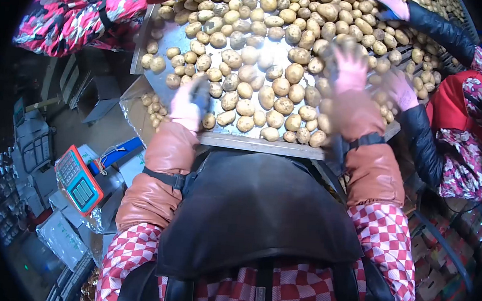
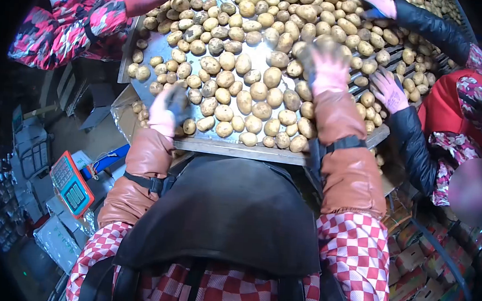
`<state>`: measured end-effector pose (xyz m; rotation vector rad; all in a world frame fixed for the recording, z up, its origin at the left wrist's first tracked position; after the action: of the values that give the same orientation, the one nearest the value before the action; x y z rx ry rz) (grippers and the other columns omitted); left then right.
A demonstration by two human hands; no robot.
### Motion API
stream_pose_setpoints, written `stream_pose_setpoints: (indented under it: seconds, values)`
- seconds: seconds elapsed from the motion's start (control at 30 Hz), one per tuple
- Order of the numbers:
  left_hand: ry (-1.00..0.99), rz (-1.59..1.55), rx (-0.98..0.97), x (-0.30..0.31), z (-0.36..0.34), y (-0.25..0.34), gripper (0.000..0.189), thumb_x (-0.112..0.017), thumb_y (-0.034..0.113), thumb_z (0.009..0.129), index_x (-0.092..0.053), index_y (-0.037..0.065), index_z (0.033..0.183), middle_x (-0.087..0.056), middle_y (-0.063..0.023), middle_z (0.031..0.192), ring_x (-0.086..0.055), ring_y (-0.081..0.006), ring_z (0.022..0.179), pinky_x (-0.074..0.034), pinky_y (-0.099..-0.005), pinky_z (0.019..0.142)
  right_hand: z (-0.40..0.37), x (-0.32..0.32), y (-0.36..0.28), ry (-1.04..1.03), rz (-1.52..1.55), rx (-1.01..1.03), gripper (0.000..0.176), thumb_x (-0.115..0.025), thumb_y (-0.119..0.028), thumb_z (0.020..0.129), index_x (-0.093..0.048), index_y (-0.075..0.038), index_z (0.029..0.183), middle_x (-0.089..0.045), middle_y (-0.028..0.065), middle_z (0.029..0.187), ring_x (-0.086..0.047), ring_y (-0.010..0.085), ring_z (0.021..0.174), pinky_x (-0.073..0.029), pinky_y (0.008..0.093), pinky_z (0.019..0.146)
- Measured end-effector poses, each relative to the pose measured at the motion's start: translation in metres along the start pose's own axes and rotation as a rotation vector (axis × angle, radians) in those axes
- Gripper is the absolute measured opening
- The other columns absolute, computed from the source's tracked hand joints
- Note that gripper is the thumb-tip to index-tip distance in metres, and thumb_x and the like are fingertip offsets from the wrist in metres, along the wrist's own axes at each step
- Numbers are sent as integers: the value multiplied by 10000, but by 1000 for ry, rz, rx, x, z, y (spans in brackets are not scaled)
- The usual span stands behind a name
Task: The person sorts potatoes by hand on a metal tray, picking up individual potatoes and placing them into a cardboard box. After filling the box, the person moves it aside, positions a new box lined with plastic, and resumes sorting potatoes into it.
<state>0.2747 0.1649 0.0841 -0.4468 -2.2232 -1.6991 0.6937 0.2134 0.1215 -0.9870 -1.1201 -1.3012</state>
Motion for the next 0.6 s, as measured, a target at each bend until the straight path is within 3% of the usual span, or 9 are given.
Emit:
stream_pose_setpoints:
  seconds: [0.07,0.13,0.2,0.27,0.33,0.47,0.5,0.53,0.6]
  values:
    - [-195,570,-514,-36,-20,68,365,-661,188,903,-615,102,1255,-663,-138,1131,-641,-299,1026,-513,-393,892,-1,-8,51,71,72,-237,544,-615,-378,884,-479,-298,1404,-436,130,1462,-399,387,1338,-287,610,1104]
    - [-359,710,-560,-76,-28,83,319,-604,196,918,-616,113,1227,-644,-160,1124,-629,-332,1024,-511,-436,884,-10,-3,78,67,68,-278,604,-615,-356,900,-418,-286,1467,-405,144,1497,-383,428,1341,-283,522,1141]
    - [-419,1056,-314,-103,-23,81,328,-520,192,944,-573,134,1262,-607,-184,1187,-619,-361,1049,-503,-451,895,-34,16,76,148,272,-209,608,-651,-245,882,-446,-171,1450,-478,203,1417,-456,394,1282,-347,467,1106]
    - [-504,927,-100,-126,-6,74,386,-462,176,938,-506,147,1320,-563,-221,1229,-611,-426,1051,-510,-477,883,-64,38,66,245,557,-191,585,-702,-182,836,-519,-181,1391,-571,169,1320,-506,399,1233,-407,468,1054]
    - [-477,1036,-187,-142,-3,79,338,-414,232,963,-546,127,1256,-584,-233,1209,-614,-413,1056,-505,-475,893,-101,20,69,148,687,-403,482,-695,-112,849,-585,-99,1319,-616,192,1242,-565,364,1183,-440,432,1031]
    - [-457,763,-233,-139,23,66,292,-387,220,979,-556,79,1173,-609,-242,1195,-617,-376,1070,-504,-465,887,-129,16,46,97,595,-392,428,-679,-78,864,-611,-74,1287,-635,183,1226,-595,313,1162,-456,394,1019]
    - [-528,846,-289,-135,23,80,285,-438,193,965,-551,84,1203,-632,-233,1144,-620,-379,1064,-496,-486,888,-134,6,39,71,607,-359,414,-674,-70,873,-613,-60,1283,-645,177,1214,-610,288,1143,-465,373,1007]
    - [-594,767,-147,-125,23,85,334,-515,232,950,-554,96,1252,-648,-227,1138,-625,-374,1074,-482,-473,929,-138,-4,33,44,617,-324,401,-668,-61,881,-616,-46,1278,-654,170,1202,-624,263,1124,-475,351,995]
    - [-455,544,243,-93,21,70,410,-603,269,923,-555,103,1295,-649,-229,1169,-625,-372,1093,-485,-446,945,-123,41,-9,-40,977,-548,389,-658,-51,893,-612,-30,1279,-670,157,1173,-631,242,1104,-485,336,975]
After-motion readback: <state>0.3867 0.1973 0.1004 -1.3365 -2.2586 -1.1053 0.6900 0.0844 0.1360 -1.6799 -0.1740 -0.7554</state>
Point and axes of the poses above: each hand's wrist, its own z-axis towards the middle knuckle, its own x-axis out of the back of the hand, y = z × x, the point moved 8 cm from there along z, towards the middle knuckle
